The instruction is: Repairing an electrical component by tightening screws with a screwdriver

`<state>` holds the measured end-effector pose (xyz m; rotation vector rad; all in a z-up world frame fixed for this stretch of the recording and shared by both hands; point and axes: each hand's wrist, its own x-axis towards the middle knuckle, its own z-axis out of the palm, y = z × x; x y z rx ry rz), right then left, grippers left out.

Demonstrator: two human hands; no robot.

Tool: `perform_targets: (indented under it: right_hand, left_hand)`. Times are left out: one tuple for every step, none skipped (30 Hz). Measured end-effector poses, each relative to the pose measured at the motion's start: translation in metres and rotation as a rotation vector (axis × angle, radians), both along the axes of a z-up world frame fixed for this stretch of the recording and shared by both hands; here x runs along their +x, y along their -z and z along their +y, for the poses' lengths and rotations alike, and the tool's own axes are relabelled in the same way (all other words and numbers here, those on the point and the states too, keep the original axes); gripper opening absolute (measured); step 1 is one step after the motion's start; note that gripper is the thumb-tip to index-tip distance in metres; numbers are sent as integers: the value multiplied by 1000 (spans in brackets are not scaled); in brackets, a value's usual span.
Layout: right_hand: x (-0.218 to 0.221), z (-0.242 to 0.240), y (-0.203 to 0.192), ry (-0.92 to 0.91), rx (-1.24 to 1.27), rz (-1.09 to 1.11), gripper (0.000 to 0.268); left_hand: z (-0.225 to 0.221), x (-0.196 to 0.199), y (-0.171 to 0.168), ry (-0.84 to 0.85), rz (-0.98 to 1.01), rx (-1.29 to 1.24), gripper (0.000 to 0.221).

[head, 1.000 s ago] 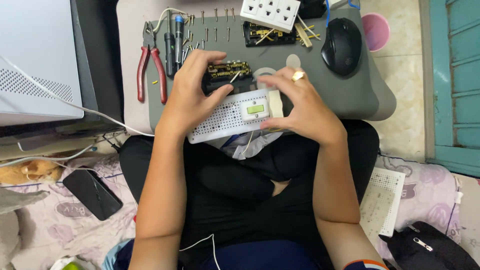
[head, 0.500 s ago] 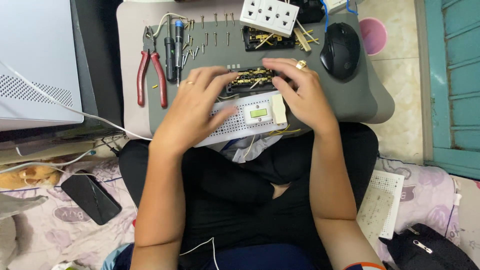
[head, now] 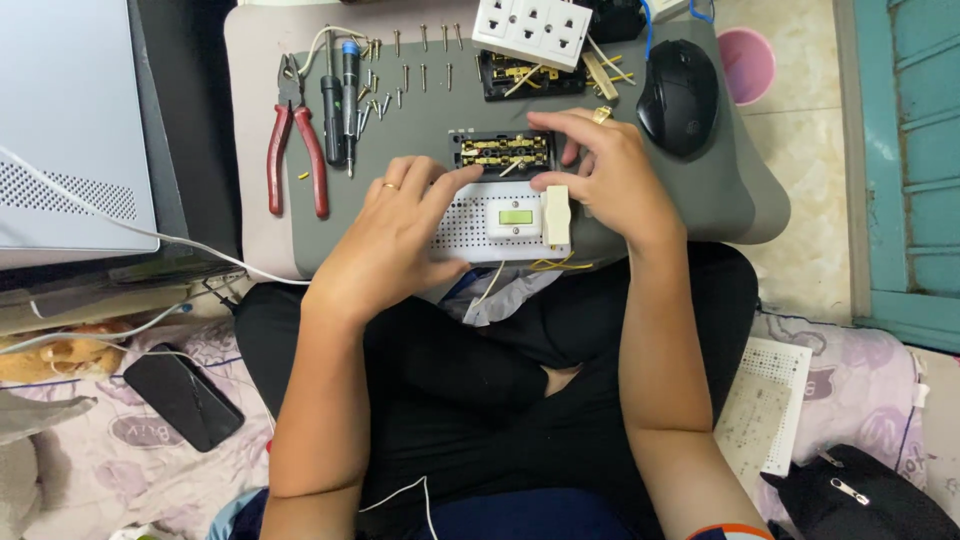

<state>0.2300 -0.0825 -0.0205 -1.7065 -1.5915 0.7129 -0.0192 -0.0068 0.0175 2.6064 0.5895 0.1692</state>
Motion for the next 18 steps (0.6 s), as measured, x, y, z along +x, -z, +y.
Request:
perform_targets:
  right_hand:
    - [1,0,3,17,-21,-33,58]
    - [1,-1,1,19,-19,-34,58]
    - [2,-3,0,23,20,-52,54]
    - [1,-5,-2,25,57,-69,50]
    - [2,-7,-4,25,57,-68,50]
    - [3,-10,-7,40,51,-116,52]
    - [5,-12,-9,54,45,-163,55]
    - [6,-14,-12,55,47,-165,55]
    - [7,-17,-15,80,131,-144,54]
    - [7,-20,-17,102,213,-121,54]
    - [9,-24,-21,103,212,-120,54]
    - [12,-27,-24,155,252,-113,50]
    - [14,-30,-28,208,292,-105,46]
    - [18,-33,-29,210,294,-105,46]
    - [22,-37,-30,243,365,-19,46]
    - [25,-40,-30,276,434,68,46]
    - [26,-41,-32,277,436,69,46]
    - [27,-42,-33,297,527,122,43]
  left_hand:
    - [0,1,-1,14,-32,4,86]
    - [1,2,1,17,-32,6,86]
    - [2,3,3,33,-62,20,82]
    - [2,4,5,48,-90,31,78]
    - [2,5,6,49,-89,31,78]
    - [2,6,7,60,-111,43,76]
    - [2,8,7,72,-134,55,74]
    - [1,10,8,73,-135,57,74]
    - [1,12,9,77,-142,62,75]
    - [-1,13,11,80,-146,65,76]
    - [-1,14,13,80,-146,64,76]
    - [-1,16,15,81,-165,89,75]
    - [-1,17,16,81,-185,114,75]
    - [-1,19,16,83,-185,116,75]
    - [-1,21,16,70,-187,127,71]
    - [-2,22,16,57,-188,137,68]
    - [-2,26,19,57,-187,139,68]
    - [-3,30,23,37,-196,150,67]
